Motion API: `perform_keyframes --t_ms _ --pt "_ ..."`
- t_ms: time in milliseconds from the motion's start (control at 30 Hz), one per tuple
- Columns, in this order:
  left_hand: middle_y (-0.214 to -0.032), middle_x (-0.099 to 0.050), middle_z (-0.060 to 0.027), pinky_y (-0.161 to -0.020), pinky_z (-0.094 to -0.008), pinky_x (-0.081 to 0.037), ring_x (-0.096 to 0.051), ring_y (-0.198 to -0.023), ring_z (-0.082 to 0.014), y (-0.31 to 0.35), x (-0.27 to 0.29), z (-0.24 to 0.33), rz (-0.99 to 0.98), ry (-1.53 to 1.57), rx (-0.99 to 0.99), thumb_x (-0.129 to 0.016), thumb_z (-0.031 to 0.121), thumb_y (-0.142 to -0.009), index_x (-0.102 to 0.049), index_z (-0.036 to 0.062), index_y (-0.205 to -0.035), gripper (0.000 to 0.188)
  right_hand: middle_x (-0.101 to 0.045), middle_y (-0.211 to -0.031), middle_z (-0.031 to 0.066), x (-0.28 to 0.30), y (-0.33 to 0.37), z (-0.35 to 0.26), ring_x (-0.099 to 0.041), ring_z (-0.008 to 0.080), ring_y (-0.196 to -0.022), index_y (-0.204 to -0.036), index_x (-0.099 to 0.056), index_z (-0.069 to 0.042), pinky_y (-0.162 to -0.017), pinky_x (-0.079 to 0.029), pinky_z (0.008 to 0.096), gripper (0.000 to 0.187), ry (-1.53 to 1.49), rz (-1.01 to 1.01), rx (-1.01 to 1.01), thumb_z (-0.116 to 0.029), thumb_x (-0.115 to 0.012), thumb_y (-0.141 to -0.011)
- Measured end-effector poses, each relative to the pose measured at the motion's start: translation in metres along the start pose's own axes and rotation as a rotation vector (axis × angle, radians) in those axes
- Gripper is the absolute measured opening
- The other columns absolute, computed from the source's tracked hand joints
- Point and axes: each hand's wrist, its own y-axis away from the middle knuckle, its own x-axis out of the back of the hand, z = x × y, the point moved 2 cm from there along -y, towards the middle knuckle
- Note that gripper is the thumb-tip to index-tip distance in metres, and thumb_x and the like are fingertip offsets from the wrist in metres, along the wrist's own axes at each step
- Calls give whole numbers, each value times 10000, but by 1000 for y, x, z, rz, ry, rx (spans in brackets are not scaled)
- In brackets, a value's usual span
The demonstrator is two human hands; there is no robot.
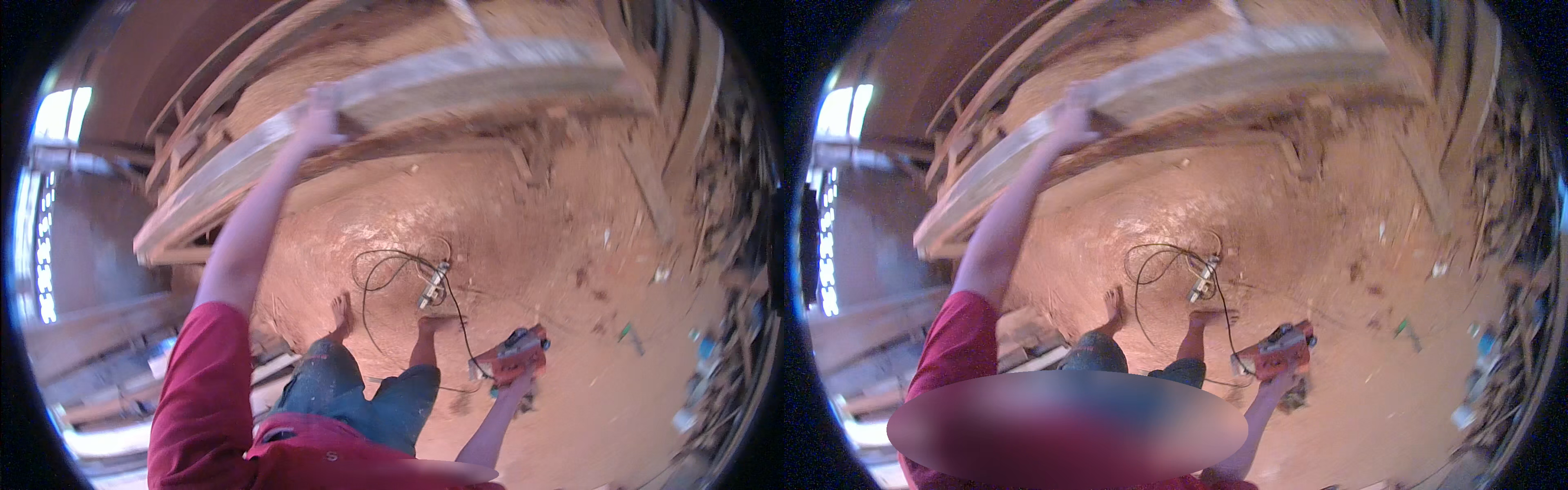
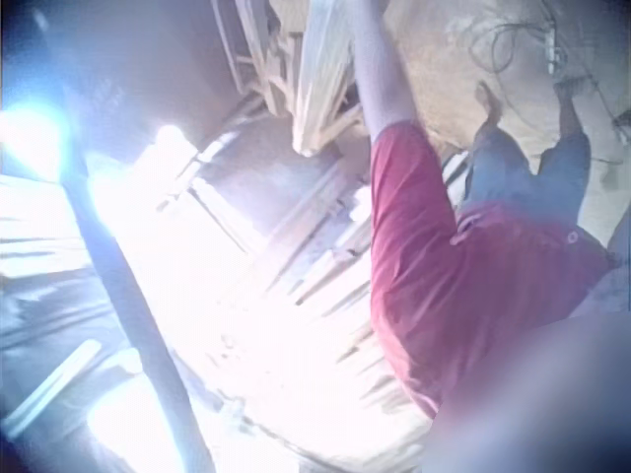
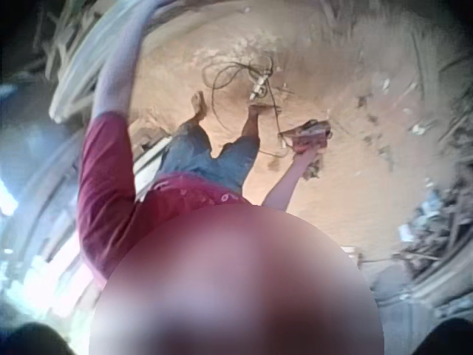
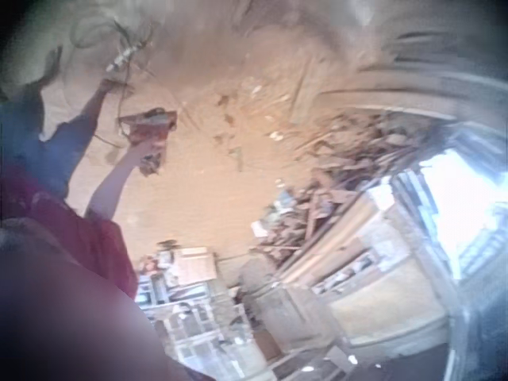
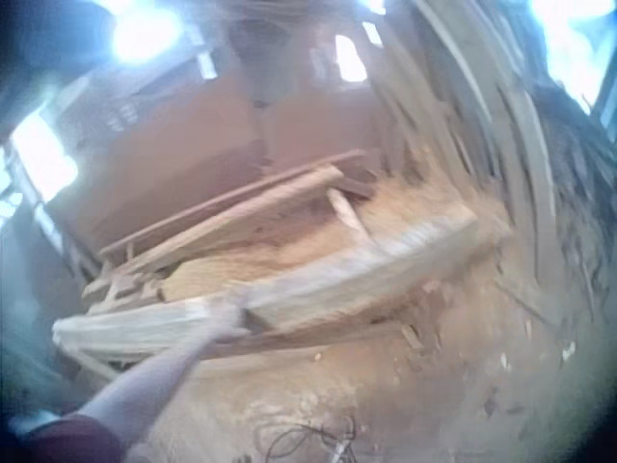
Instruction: The person uses a circular saw to cut a wooden beam, then uses an electric planer to smooth the surface of the wood, and finally measures the beam with a tape measure.
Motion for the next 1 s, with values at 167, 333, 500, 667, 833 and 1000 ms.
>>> perform_keyframes --t_ms 167,333,500,667,833,1000 --pt "-1579 -180 -240 -1160 -639 -130 -152 -1469 -424 63 8 32 75 243 -57 -760 301 -760 -240 93 -1523 947 -514 -1311 128 -94 193 -84 -555 281 -1112 -1360 -463 -65 -878 -519 378 602 90 -283 90 -450 -618 -924" --pt "-1508 -395 -130 -1109 -554 -312 -421 -1348 -341 296 -7 9 -283 654 -127 -623 427 -871 -339 175 -1498 733 -528 -1279 151 -138 320 -103 -558 276 -1111 -1345 -466 -28 -873 -503 384 618 328 -259 318 -425 -661 -913" --pt "-1118 -680 -202 -894 -472 -496 -640 -1053 -373 613 -71 -162 -672 873 600 -612 473 -819 -707 83 -1089 484 -533 -1295 144 -232 499 -64 -560 266 -1113 -1357 -464 -43 -845 -504 349 643 516 -408 429 -503 -604 -930" --pt "-1102 -674 -245 -914 -454 -519 -647 -1062 -379 887 -43 -351 -418 601 1605 -604 421 -841 -636 2 -1158 526 -583 -1133 31 -354 570 5 -597 162 -856 -1341 -507 -130 -633 -493 272 611 630 -938 211 -600 -498 -950" --pt "-1130 -664 -245 -922 -425 -496 -643 -1071 -364 871 49 -424 241 559 1802 -591 442 -910 -618 -14 -1174 528 -610 -943 5 -475 640 96 -568 101 -618 -1238 -560 -90 -449 -406 221 560 813 -1172 276 -576 -451 -982" --pt "-1056 -697 -210 -889 -412 -512 -665 -1012 -337 818 -19 -379 274 902 1763 -621 343 -914 -647 -18 -1139 426 -531 -630 15 -600 701 194 -520 123 -483 -1059 -564 -56 -429 -411 248 491 1213 -1446 383 -520 -411 -1016"
